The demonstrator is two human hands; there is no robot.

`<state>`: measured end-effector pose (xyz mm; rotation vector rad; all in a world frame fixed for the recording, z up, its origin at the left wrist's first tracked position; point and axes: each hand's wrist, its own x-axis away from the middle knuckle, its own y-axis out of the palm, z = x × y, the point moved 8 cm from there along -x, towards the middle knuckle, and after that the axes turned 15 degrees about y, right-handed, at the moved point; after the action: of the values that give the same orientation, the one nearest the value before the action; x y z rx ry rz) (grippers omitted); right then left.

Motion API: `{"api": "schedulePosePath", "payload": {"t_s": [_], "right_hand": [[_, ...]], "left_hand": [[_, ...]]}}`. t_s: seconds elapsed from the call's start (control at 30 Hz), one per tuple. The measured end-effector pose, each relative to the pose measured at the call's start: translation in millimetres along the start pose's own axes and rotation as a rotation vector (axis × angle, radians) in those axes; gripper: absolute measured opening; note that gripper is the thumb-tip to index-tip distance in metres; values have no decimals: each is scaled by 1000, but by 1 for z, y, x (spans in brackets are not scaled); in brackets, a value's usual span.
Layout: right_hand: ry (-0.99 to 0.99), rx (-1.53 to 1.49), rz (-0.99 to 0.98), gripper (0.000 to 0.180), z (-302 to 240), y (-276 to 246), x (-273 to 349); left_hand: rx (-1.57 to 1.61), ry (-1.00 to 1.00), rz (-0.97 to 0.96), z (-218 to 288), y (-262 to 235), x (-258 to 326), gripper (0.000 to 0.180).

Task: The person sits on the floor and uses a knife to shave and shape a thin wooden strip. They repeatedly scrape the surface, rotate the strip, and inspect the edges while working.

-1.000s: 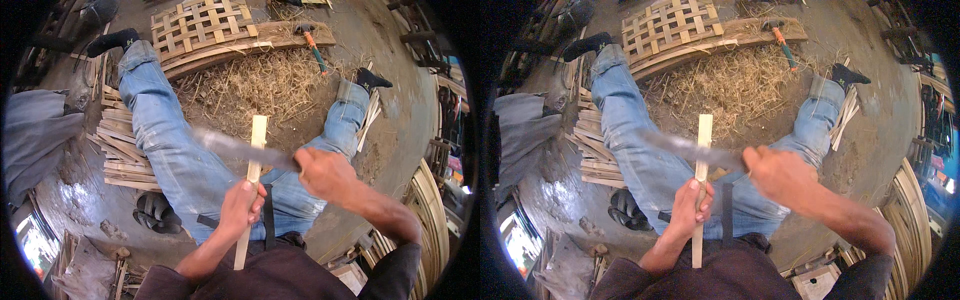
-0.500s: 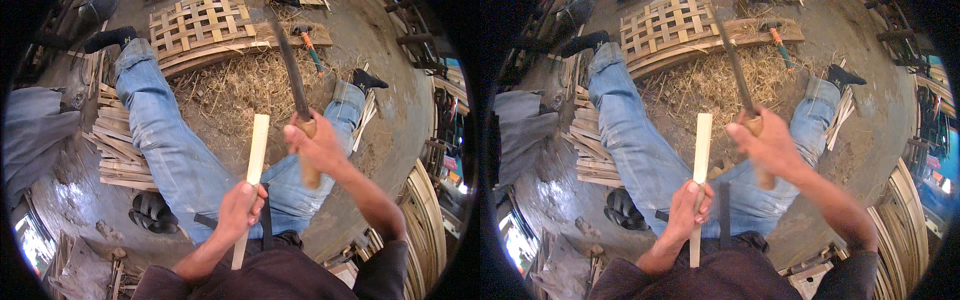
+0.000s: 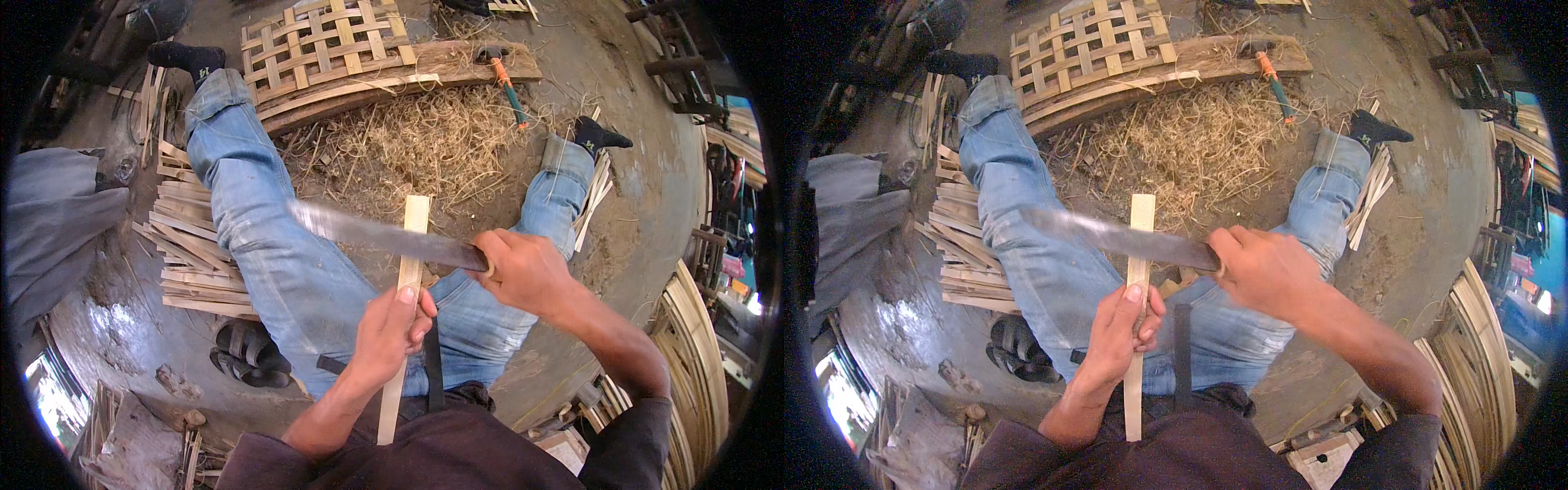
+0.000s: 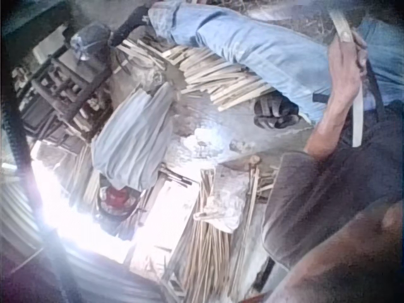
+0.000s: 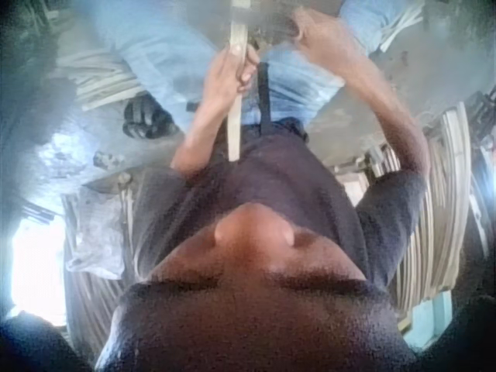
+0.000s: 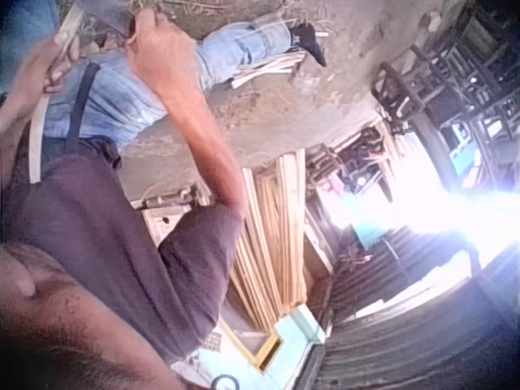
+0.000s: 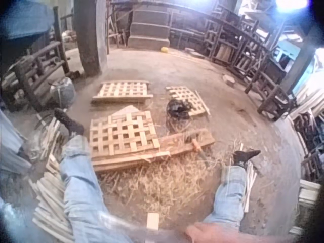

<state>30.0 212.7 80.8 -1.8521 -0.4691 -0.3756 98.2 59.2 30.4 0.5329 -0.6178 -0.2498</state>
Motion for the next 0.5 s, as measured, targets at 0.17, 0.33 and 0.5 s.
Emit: {"api": "schedulePosePath", "payload": {"t_s": [0.17,0.33,0.5], "right_hand": [[282,99,218,10,79,-25,-31],[51,-19,186,9,35,-30,-6],[36,110,321,14,45,-28,-11]], "left_hand": [[13,0,-37,6,2,9,43],[5,33,-3,10,3,5,42],[-22,51,-7,11,0,10,40]]}}
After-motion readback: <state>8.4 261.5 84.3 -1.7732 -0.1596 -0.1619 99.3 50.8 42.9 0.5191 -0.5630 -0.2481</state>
